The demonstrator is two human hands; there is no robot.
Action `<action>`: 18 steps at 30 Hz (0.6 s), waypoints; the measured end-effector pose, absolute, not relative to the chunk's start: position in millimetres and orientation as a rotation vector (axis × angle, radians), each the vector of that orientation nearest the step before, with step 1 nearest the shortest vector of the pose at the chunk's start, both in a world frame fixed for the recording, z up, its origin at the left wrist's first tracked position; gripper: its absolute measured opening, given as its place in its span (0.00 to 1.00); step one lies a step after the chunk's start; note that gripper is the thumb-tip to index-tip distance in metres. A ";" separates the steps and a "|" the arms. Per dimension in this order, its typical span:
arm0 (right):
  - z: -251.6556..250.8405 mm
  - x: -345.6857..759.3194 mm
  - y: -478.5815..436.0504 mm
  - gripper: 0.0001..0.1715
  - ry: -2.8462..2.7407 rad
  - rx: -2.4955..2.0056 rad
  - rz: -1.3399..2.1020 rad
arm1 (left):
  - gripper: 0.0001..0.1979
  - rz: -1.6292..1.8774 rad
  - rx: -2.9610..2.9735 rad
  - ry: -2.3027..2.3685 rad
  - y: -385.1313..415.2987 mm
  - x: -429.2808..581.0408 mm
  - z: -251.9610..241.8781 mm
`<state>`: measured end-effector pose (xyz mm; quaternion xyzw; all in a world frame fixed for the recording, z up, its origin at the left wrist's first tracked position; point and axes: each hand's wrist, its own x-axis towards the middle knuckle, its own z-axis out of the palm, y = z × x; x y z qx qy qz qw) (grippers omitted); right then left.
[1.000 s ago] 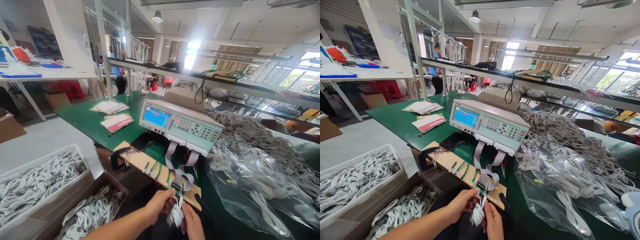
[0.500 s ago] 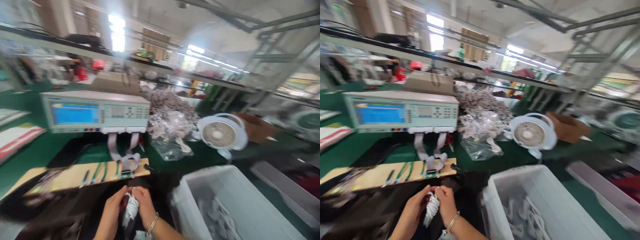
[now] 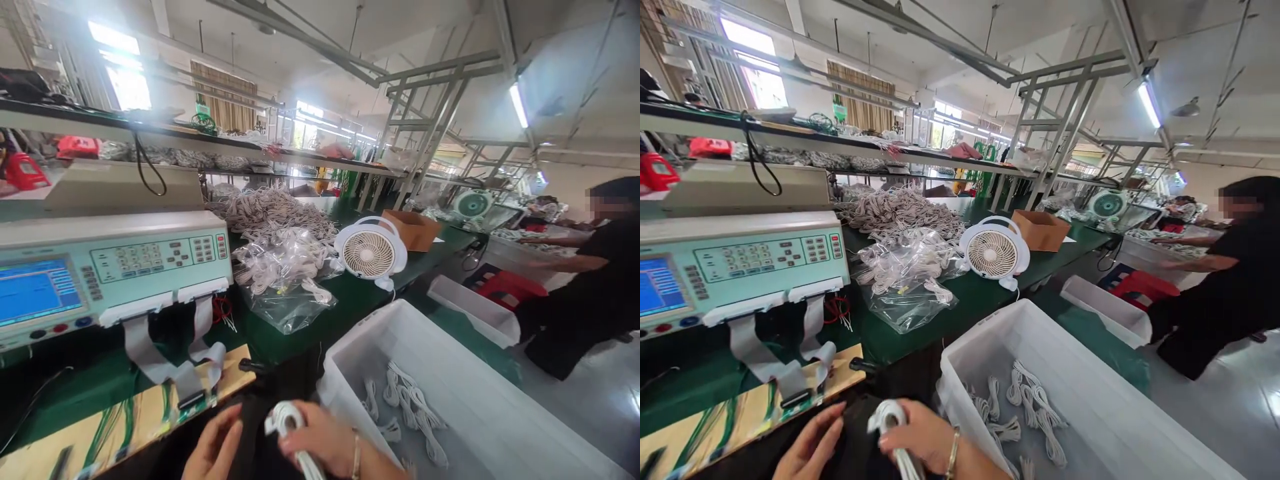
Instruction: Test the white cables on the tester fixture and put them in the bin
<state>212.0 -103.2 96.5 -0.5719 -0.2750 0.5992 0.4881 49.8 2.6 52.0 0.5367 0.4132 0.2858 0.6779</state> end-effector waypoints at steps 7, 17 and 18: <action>151.7 297.6 -95.9 0.20 -0.937 -1.677 0.837 | 0.12 0.861 2.426 0.603 54.8 170.2 140.1; 152.4 336.3 -43.9 0.19 -1.550 -2.044 0.304 | 0.17 0.722 2.350 0.860 102.4 250.1 117.4; 151.1 339.6 -30.9 0.15 -1.612 -2.146 0.212 | 0.18 0.746 2.318 0.867 103.9 248.7 119.4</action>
